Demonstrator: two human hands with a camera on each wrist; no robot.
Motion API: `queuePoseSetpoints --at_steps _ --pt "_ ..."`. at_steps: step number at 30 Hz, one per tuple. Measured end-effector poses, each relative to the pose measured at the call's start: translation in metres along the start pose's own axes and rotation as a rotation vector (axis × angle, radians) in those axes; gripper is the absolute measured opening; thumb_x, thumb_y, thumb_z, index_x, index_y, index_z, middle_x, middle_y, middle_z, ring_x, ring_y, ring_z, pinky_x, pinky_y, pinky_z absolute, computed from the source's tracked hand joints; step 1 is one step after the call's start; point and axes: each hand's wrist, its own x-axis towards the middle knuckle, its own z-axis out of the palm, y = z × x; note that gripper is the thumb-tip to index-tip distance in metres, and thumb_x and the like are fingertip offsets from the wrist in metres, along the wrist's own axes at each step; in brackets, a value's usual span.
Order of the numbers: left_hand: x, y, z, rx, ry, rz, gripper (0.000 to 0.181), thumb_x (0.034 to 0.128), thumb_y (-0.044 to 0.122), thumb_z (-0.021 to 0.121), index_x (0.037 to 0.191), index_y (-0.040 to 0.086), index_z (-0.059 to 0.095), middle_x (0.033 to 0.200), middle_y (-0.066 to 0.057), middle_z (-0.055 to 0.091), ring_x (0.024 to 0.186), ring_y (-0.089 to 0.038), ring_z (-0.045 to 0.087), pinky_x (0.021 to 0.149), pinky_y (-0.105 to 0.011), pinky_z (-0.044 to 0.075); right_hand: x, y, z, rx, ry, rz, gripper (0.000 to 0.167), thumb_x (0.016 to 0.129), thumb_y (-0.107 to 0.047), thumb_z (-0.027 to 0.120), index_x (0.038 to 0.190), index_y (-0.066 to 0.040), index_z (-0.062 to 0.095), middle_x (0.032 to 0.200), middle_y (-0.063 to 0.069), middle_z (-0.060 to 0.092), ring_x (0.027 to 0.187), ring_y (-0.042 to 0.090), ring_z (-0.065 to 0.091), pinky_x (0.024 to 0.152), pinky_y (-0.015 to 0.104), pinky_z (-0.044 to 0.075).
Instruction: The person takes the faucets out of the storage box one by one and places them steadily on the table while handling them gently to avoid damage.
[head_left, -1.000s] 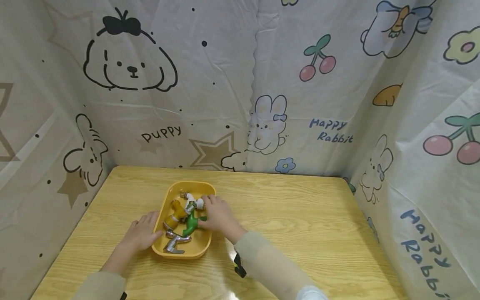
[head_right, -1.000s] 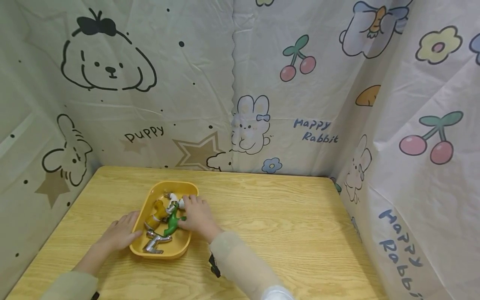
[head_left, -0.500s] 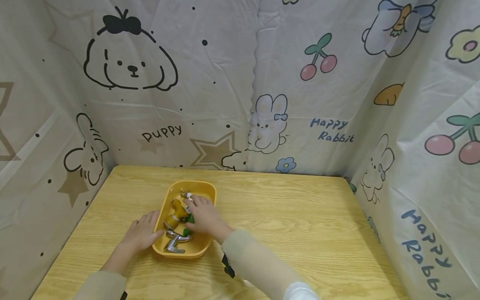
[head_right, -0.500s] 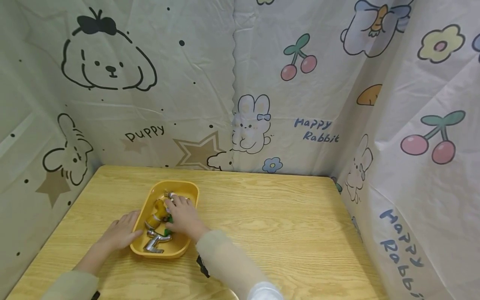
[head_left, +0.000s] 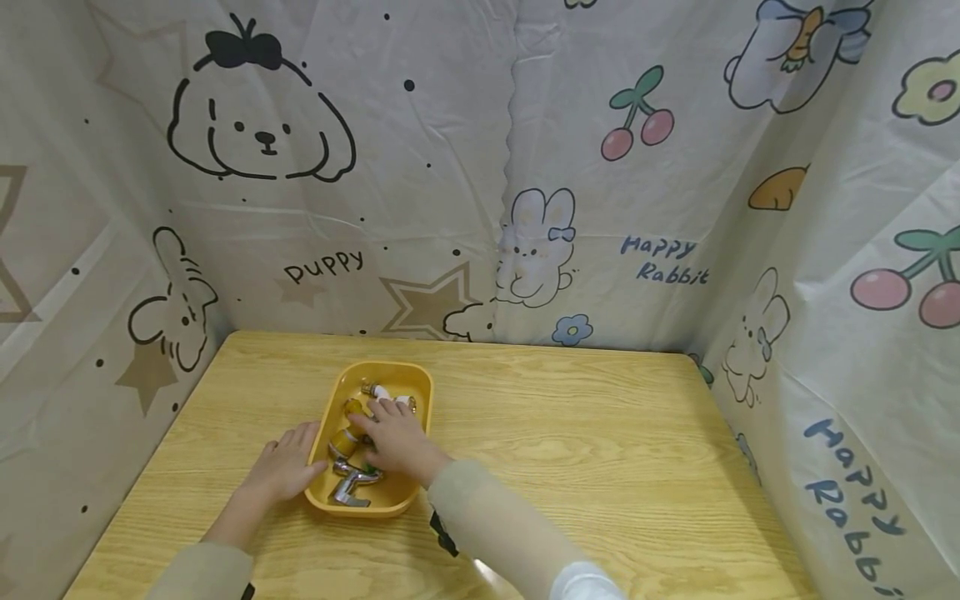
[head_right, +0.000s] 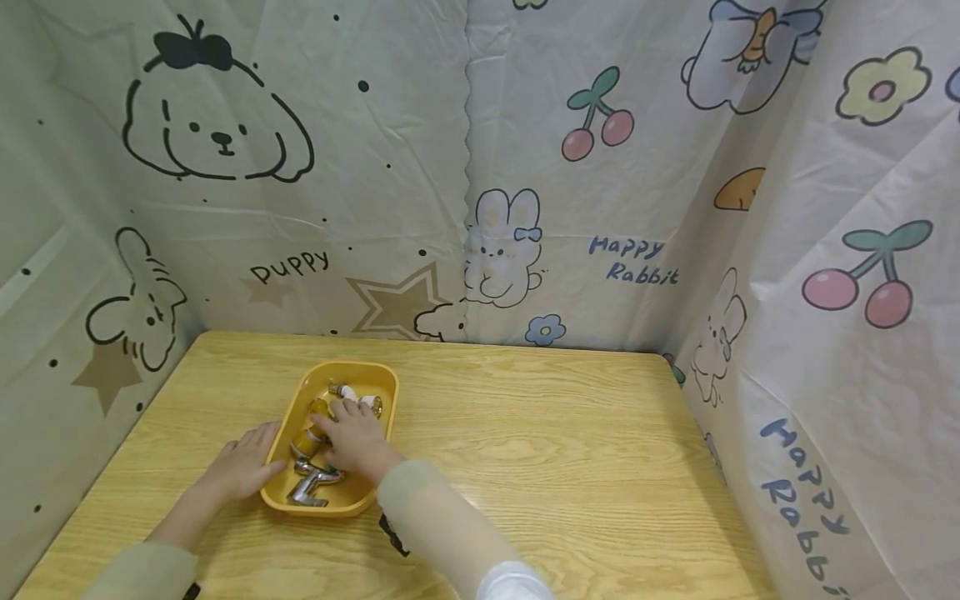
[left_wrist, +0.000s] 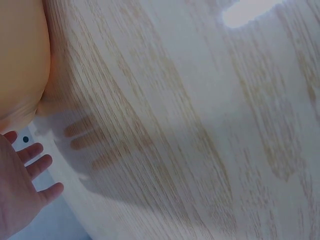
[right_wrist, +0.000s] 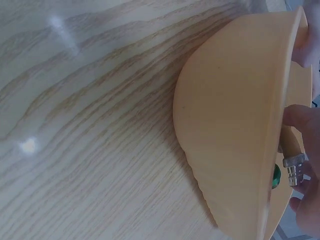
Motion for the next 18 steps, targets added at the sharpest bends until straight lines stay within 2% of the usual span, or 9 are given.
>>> queuePoseSetpoints --at_steps 5,10,18 --pt "0.002 -0.003 0.002 -0.001 -0.008 0.001 0.064 0.0888 0.031 0.049 0.136 -0.005 0.025 0.135 -0.028 0.034 0.123 -0.047 0.031 0.092 -0.067 0.025 0.001 -0.004 0.003 -0.05 -0.012 0.027 0.056 0.088 -0.046 0.051 0.14 -0.041 0.031 0.145 -0.002 0.032 0.134 0.017 0.026 0.11 0.037 0.02" --pt "0.0 0.0 0.0 0.0 -0.01 -0.004 0.065 0.0886 0.03 0.05 0.137 -0.006 0.026 0.136 -0.029 0.034 0.123 -0.047 0.031 0.093 -0.066 0.025 0.002 -0.006 0.007 -0.092 -0.027 0.05 0.054 0.088 -0.049 0.05 0.138 -0.047 0.03 0.139 -0.007 0.037 0.132 0.015 0.026 0.109 0.038 0.021" --pt "-0.001 0.002 -0.001 -0.005 0.003 -0.002 0.063 0.088 0.03 0.051 0.136 -0.003 0.028 0.134 -0.027 0.036 0.122 -0.046 0.033 0.092 -0.066 0.026 0.001 -0.006 0.01 -0.118 -0.026 0.058 0.053 0.089 -0.051 0.048 0.137 -0.048 0.029 0.13 -0.008 0.039 0.129 0.014 0.029 0.107 0.037 0.025"
